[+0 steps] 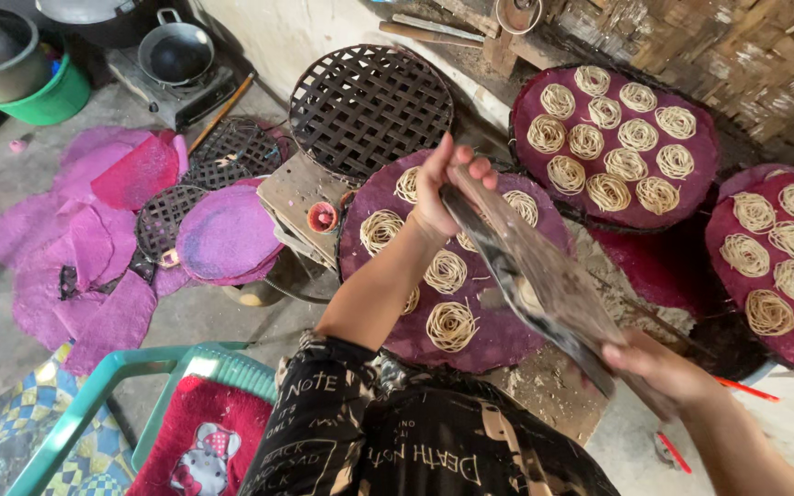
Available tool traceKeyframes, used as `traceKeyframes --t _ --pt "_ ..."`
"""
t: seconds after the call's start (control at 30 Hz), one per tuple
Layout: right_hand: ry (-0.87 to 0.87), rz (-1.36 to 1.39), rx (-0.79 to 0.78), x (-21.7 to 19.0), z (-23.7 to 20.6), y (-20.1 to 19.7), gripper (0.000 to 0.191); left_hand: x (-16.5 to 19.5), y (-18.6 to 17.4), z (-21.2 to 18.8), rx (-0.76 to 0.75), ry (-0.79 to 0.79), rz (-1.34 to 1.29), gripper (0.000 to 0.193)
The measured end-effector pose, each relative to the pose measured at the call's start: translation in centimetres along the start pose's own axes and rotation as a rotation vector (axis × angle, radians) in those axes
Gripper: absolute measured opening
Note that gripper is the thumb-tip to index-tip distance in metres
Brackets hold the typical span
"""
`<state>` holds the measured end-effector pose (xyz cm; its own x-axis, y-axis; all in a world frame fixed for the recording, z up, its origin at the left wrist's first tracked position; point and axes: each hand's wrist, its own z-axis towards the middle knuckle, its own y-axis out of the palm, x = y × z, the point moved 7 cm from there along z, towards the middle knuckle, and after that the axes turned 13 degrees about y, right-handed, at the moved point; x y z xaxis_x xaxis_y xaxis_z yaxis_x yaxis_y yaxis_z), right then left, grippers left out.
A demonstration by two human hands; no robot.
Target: The person operates a manual wooden lever noodle press, loading dough into the cylinder and pulling the lever down to extrude noodles onto round trays. They cut the extruded noodle strands, arrange the noodle nests on the trays, and place a fresh tray under the press for the next batch.
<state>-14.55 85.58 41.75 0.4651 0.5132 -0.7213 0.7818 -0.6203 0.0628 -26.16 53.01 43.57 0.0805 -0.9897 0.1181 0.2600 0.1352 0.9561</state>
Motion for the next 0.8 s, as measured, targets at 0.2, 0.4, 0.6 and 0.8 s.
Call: traceKeyframes --t 0.2,0.4,0.6,0.8 --pt "-0.005 -0.159 0.256 0.0 -2.1 -3.6 0.060 -0.1 2.8 0.9 -0.056 0.093 0.081 0.048" --pt "-0.067 -0.173 0.082 -0.2 -2.2 -1.0 0.056 1.9 5.0 -0.4 -0.042 0.078 0.078 0.052" --pt "0.081 -0.266 0.397 -0.8 -3.7 -4.0 0.045 0.0 4.9 -0.3 0.065 0.044 -0.026 0.054" --pt "-0.001 -0.280 0.271 -0.5 -0.6 -1.5 0.042 3.8 5.3 -0.7 -0.017 0.064 0.053 0.058"
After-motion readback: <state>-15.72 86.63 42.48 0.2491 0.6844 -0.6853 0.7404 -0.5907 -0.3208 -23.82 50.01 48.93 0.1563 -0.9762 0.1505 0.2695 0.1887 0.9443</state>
